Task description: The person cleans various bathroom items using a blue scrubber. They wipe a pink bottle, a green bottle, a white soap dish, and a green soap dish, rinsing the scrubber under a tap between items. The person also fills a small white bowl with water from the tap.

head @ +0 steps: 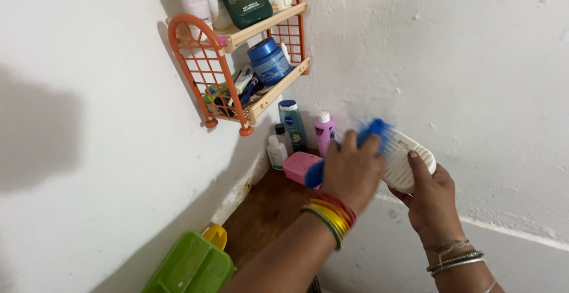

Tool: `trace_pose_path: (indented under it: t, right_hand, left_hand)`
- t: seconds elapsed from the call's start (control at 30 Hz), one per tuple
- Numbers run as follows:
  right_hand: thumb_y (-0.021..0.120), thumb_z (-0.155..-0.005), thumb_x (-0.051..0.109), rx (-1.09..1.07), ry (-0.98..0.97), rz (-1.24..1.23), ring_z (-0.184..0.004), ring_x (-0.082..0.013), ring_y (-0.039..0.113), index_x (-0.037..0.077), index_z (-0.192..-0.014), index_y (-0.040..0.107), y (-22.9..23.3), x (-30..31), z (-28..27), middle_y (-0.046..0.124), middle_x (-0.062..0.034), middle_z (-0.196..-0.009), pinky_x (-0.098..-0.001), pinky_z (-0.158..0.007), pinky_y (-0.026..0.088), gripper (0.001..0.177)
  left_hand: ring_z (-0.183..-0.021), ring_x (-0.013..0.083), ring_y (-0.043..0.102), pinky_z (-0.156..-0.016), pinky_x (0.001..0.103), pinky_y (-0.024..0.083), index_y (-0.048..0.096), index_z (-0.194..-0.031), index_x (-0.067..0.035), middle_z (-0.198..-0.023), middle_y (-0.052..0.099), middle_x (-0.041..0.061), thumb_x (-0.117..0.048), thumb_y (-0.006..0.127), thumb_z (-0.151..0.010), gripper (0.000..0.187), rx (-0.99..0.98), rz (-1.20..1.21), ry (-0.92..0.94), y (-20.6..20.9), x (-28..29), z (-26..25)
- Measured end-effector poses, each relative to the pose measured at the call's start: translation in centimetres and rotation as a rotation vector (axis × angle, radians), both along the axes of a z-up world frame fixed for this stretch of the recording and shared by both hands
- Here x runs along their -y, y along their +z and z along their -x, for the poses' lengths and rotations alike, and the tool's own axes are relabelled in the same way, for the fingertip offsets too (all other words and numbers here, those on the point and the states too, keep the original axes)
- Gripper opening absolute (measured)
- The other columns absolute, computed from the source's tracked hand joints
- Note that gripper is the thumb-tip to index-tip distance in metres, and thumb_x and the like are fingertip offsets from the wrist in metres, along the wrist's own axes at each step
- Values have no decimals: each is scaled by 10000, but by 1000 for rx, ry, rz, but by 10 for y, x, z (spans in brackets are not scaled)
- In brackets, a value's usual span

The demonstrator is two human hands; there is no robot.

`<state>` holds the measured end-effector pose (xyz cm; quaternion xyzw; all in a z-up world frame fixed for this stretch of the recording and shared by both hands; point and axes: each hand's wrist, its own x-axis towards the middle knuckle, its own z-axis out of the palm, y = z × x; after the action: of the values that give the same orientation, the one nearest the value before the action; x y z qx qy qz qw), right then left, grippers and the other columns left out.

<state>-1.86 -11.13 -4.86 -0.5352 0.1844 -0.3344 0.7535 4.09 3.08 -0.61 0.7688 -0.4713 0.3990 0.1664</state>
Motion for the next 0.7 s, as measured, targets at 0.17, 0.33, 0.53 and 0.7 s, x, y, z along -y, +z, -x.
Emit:
trace_pose_path:
  t: [0.17, 0.33, 0.53, 0.7]
  right_hand:
    - [568, -999, 331, -47, 20, -40, -1012, -226, 716, -10, -1290, 563, 3, -6, 6, 709, -121, -1143, -405, -845, 612, 448]
    - [557, -1015, 314, 47, 12, 55, -994, -228, 717, -33, -1305, 549, 4, -4, 1, 695, -151, -1155, -389, -824, 623, 453]
    - [539, -1052, 318, 37, -30, 91, -898, -228, 710, -84, -1313, 529, -14, 2, -16, 685, -185, -1122, -371, -766, 624, 479]
    - [535, -1048, 343, -1, -55, 124, -910, -180, 698, -27, -1340, 493, -24, -2, -25, 666, -110, -1118, -346, -751, 619, 473]
  left_hand:
    - [-1105, 360, 563, -836, 561, 492, 747, -940, -123, -1221, 626, 45, -162, 646, -865, 132, -125, -9, 118, 3, -6, -16]
    - [-1101, 461, 559, -922, 538, 513, 658, -1276, -85, -1425, 560, 178, -74, 630, -784, 493, -199, 329, 181, -4, -17, -22]
    - [-1125, 517, 534, -996, 560, 472, 647, -1363, -125, -1554, 474, 236, -77, 618, -888, 478, -281, 163, -144, -49, 5, 21]
    - [-1132, 515, 533, -1009, 548, 463, 670, -1333, -145, -1537, 488, 219, -77, 598, -828, 515, -312, 100, 21, -38, 7, -11]
